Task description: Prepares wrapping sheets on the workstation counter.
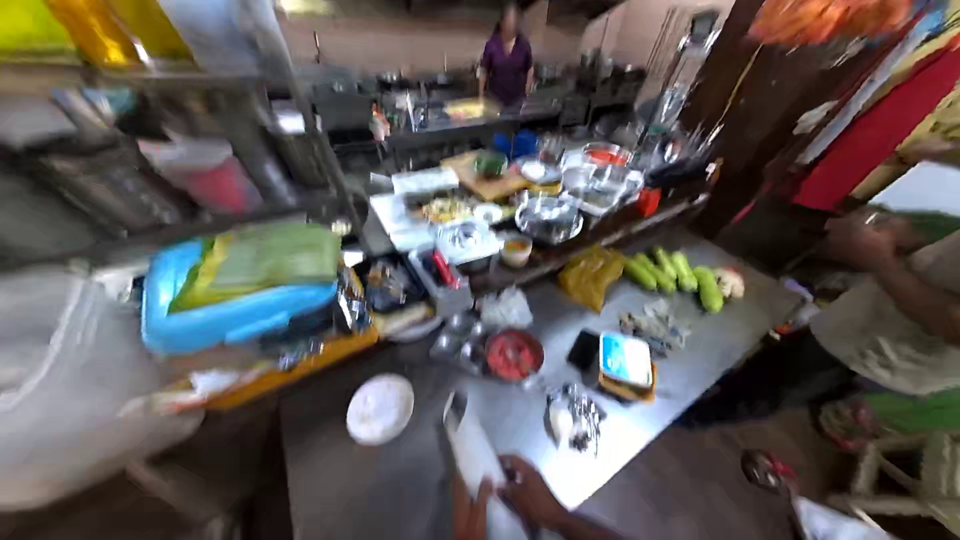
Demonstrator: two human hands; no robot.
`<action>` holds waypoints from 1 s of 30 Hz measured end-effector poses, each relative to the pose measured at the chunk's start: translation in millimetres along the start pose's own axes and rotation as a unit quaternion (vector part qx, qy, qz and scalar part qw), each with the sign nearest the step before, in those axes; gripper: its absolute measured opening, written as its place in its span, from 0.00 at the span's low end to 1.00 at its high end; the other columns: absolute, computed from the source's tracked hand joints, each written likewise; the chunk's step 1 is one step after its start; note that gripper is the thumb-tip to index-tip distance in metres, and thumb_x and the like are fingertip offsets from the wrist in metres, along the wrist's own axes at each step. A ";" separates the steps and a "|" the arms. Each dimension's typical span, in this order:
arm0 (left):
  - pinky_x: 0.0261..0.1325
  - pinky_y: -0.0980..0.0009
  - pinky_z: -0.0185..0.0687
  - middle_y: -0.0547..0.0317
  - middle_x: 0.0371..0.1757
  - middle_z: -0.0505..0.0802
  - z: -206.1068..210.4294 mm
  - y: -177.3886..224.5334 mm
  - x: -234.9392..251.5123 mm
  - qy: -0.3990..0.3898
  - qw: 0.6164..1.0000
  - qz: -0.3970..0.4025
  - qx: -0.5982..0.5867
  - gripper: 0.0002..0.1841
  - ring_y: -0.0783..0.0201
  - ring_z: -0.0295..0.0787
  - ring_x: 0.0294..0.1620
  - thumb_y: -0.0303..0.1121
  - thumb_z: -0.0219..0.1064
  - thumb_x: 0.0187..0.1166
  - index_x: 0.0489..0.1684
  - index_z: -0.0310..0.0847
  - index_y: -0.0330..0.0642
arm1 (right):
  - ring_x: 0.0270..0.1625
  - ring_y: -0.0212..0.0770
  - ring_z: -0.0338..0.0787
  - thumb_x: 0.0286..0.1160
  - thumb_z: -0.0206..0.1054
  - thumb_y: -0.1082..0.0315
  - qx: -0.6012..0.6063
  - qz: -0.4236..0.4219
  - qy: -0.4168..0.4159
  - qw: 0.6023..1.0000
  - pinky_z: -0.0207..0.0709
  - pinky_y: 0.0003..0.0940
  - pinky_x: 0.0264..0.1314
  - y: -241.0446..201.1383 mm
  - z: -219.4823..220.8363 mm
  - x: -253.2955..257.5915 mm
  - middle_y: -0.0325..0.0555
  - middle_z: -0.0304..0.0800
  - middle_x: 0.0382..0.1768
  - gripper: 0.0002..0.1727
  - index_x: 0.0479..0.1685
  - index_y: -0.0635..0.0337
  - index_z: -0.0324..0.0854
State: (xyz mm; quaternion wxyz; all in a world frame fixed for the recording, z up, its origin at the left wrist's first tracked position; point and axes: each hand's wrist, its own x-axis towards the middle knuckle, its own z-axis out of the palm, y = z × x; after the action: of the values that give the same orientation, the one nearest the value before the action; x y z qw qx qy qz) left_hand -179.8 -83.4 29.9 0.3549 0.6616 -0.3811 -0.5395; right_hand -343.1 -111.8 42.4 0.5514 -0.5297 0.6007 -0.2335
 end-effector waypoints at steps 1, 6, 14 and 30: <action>0.90 0.48 0.61 0.31 0.89 0.64 -1.4 -11.7 -0.2 0.009 0.997 0.033 0.064 0.50 0.42 0.62 0.90 0.49 0.71 0.77 0.93 0.46 0.31 | 0.62 0.40 0.91 0.65 0.82 0.59 0.004 0.022 -0.002 1.000 0.85 0.43 0.69 3.3 5.4 -4.1 0.48 0.90 0.63 0.37 0.77 0.55 0.76; 0.88 0.39 0.57 0.38 0.93 0.57 -23.7 -14.7 5.1 0.053 0.957 0.080 0.274 0.51 0.35 0.53 0.91 0.56 0.76 0.71 0.94 0.54 0.41 | 0.53 0.39 0.94 0.75 0.75 0.59 -0.061 0.054 0.038 0.996 0.89 0.45 0.60 2.7 17.6 -10.9 0.43 0.93 0.58 0.19 0.63 0.54 0.87; 0.77 0.50 0.79 0.50 0.85 0.75 -46.5 5.3 35.3 0.013 0.971 0.177 0.161 0.25 0.54 0.78 0.79 0.41 0.61 0.89 0.83 0.74 0.46 | 0.54 0.37 0.94 0.78 0.72 0.69 -0.068 -0.137 0.148 0.977 0.90 0.39 0.61 -36.5 18.8 55.0 0.46 0.94 0.51 0.08 0.49 0.58 0.93; 0.69 0.37 0.75 0.59 0.54 0.96 -33.9 36.4 58.3 -0.046 0.881 0.128 0.454 0.28 0.47 0.84 0.68 0.61 0.46 0.90 0.52 0.93 0.60 | 0.54 0.47 0.93 0.70 0.67 0.77 -0.093 -0.105 0.136 0.981 0.88 0.51 0.60 -13.2 9.0 121.3 0.53 0.93 0.54 0.18 0.60 0.61 0.87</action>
State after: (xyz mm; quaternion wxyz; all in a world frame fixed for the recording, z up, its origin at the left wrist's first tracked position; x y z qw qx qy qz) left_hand -143.4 -149.8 41.7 0.0638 0.6704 -0.6814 -0.2868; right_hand -309.4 -221.9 0.9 0.3852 -0.6018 0.6304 -0.3034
